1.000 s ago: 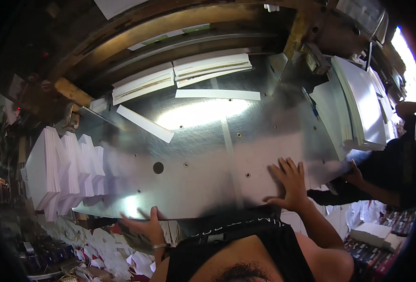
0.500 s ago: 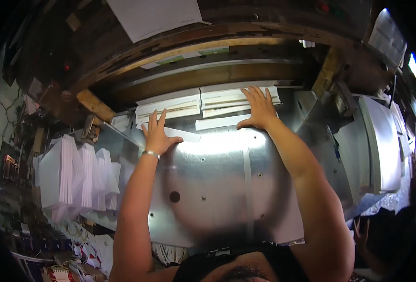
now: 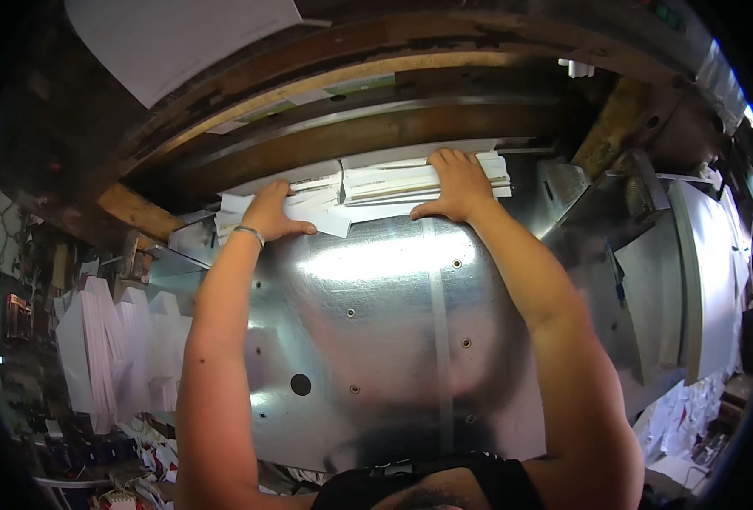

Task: The person aligns and organizes stacks of white paper on a metal table, repeatedly flipping and tapping them against the machine's guide to ensure they are flush before sliding them under the cutting blade.

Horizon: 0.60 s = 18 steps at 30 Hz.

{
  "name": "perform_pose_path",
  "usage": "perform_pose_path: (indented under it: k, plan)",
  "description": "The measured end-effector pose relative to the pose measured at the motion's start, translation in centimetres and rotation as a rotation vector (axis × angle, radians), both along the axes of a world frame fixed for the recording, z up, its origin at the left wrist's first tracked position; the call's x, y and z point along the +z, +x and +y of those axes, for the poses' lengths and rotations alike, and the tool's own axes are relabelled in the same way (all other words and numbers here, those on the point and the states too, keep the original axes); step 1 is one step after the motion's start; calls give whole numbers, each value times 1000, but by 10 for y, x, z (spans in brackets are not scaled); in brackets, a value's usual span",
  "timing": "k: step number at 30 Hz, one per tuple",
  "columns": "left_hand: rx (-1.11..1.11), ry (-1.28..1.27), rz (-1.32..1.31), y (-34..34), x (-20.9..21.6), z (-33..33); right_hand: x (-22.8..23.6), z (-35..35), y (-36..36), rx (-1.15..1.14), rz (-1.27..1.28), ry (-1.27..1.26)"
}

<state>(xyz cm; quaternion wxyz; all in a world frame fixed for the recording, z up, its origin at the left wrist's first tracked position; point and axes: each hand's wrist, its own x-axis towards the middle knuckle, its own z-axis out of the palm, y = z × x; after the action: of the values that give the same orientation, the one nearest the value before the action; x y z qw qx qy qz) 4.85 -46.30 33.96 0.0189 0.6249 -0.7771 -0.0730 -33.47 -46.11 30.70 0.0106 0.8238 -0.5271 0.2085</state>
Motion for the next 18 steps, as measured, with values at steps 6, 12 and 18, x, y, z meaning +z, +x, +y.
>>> perform_pose_path:
  k: [6,12,18]
  plan:
    - [72,-68,-68,-5,-5,18,13,9,3,-44,81,168]
    - [123,84,116,-8,-3,25,4,9,-5,-54,29,79]
    - [98,-71,-26,1,-25,50,13,14,3,-47,45,145]
